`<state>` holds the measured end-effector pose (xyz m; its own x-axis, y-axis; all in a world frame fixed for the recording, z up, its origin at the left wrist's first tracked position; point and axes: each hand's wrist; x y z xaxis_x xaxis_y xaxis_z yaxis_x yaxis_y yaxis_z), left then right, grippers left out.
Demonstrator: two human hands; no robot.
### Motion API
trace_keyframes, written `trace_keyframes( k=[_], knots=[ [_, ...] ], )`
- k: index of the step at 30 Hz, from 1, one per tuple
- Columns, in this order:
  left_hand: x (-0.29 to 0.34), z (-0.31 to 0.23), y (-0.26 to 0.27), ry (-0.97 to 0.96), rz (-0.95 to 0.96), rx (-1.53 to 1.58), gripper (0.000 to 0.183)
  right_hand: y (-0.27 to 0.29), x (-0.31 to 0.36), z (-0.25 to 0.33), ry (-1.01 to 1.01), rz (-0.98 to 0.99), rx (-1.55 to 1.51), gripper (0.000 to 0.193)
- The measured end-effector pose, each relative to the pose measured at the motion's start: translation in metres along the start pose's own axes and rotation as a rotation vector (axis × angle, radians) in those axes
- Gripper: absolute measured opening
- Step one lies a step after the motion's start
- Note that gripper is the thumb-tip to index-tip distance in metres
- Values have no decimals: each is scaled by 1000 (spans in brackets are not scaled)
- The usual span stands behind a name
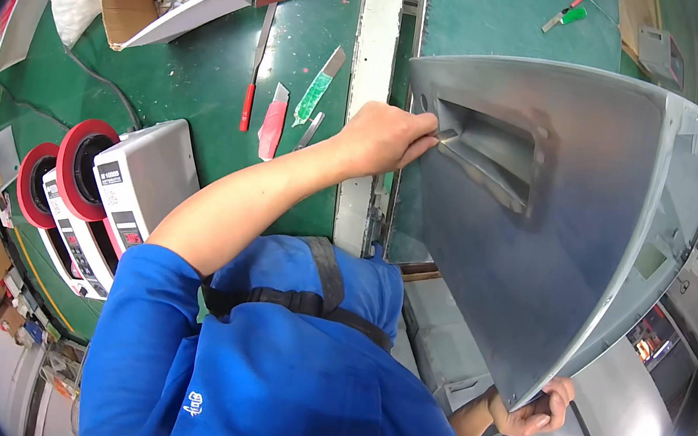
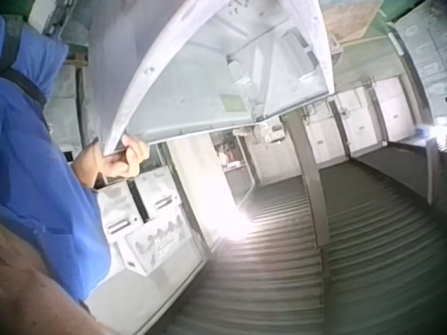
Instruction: Deburring the edges of a metal cabinet using a hand tool.
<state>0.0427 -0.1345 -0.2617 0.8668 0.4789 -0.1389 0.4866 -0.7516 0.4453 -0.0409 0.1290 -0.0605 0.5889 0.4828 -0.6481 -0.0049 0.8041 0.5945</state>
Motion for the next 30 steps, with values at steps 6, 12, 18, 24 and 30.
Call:
trace_keyframes(
  k=[6,12,18,24,30],
  knots=[
    [-1,-12,13,-37,129,-75,12,-1,1,-1,0,-18,5,25],
    [-11,-14,24,-251,304,-252,9,-2,1,-2,5,-36,-24,24],
    [-12,-11,20,-331,294,-289,13,-2,0,-1,12,-28,-24,25],
    [-8,-7,17,-171,196,-266,12,-4,-1,0,17,-34,-28,25],
    [4,3,19,98,-92,193,15,-3,0,0,12,-43,-44,25]
  ],
)
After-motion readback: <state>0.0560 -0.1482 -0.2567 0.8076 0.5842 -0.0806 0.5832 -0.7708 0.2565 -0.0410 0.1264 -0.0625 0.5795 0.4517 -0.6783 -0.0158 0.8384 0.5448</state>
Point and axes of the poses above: each hand's wrist, its own x-axis away from the middle knuckle, its own y-axis out of the back of the hand, z = x × y, and after that the axes turned 4 degrees about x, right-handed
